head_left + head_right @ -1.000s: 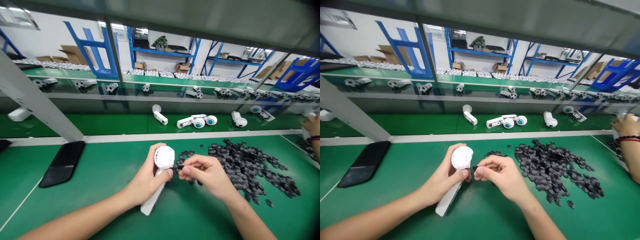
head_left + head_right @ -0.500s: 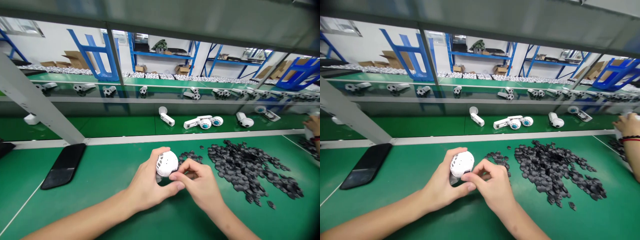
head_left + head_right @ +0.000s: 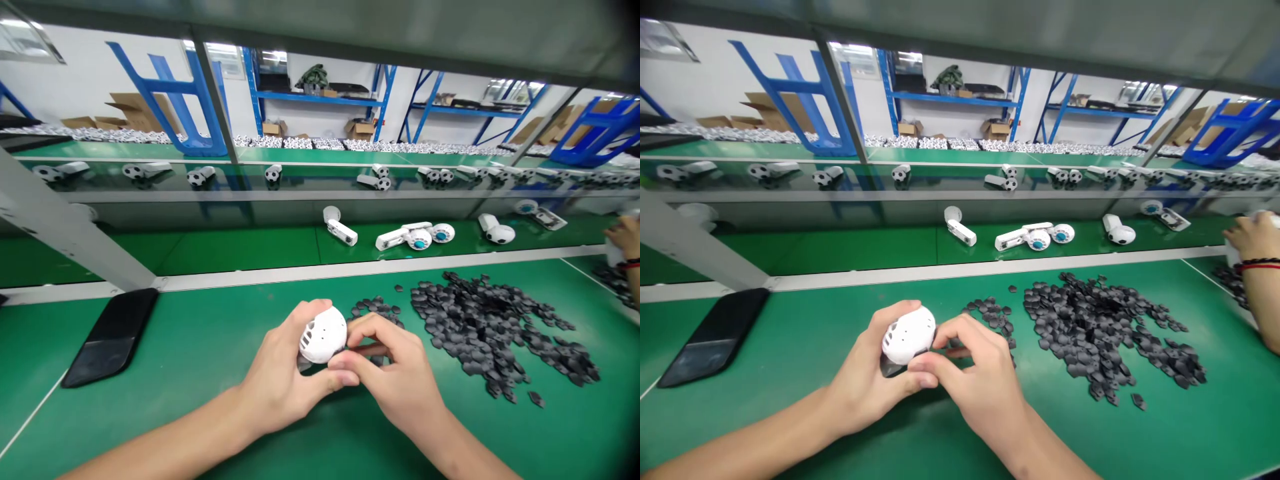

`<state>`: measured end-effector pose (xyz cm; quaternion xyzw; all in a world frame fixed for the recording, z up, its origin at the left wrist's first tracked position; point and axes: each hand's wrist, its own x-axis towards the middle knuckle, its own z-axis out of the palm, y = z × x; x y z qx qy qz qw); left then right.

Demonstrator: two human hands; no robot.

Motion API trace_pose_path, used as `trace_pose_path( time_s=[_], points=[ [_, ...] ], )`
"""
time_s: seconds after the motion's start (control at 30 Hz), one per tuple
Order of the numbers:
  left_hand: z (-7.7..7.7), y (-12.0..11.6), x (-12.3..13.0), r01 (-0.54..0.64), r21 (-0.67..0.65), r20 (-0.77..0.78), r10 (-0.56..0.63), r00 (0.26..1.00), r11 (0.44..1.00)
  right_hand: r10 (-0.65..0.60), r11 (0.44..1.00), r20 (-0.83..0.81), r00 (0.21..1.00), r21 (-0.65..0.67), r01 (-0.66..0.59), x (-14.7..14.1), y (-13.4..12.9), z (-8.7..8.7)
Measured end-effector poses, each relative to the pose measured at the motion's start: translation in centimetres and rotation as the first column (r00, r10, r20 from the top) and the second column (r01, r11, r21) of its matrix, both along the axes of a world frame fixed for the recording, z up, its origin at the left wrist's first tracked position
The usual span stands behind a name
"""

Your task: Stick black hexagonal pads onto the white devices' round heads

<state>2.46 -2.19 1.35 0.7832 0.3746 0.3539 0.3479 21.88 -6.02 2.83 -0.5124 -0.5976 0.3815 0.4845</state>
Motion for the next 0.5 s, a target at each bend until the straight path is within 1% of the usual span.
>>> trace_pose_path(
  time_s=[0.07,0.2,0.27,0.33,0.4,0.43,0.5],
  points=[
    [0.0,-0.1,0.0,0.001,0.017,0.009,-0.001,1.0,1.0,0.007,1.0,-0.015,1.0,0.016,-0.007,0.1,0.0,-0.2],
    [0.0,0.0,0.2,-0.022,0.006,-0.013,0.022,1.0,1.0,0.02,1.0,-0.057,0.998,0.006,-0.019,0.0,0.3,-0.8],
    [0.1,0.2,0.3,-0.043,-0.027,-0.036,0.042,0.998,0.999,0.013,1.0,-0.058,0.998,0.016,-0.012,-0.1,0.5,-1.1],
    [0.5,0.4,0.3,-0.03,-0.101,-0.061,0.024,0.998,0.994,0.019,0.997,-0.021,1.0,0.07,-0.018,0.0,0.7,-1.2],
    [1.1,0.7,0.2,0.018,-0.186,-0.058,-0.029,0.998,0.982,0.074,0.989,0.049,0.996,0.126,-0.08,0.5,1.0,-0.8],
    [1.5,0.8,0.0,0.051,-0.219,-0.037,-0.06,0.997,0.974,0.133,0.984,0.074,0.988,0.111,-0.14,1.1,1.1,-0.4],
    [2.2,1.0,-0.5,0.118,-0.258,0.02,-0.117,0.993,0.959,0.282,0.959,0.075,0.956,-0.016,-0.282,2.8,1.4,0.5]
  ],
)
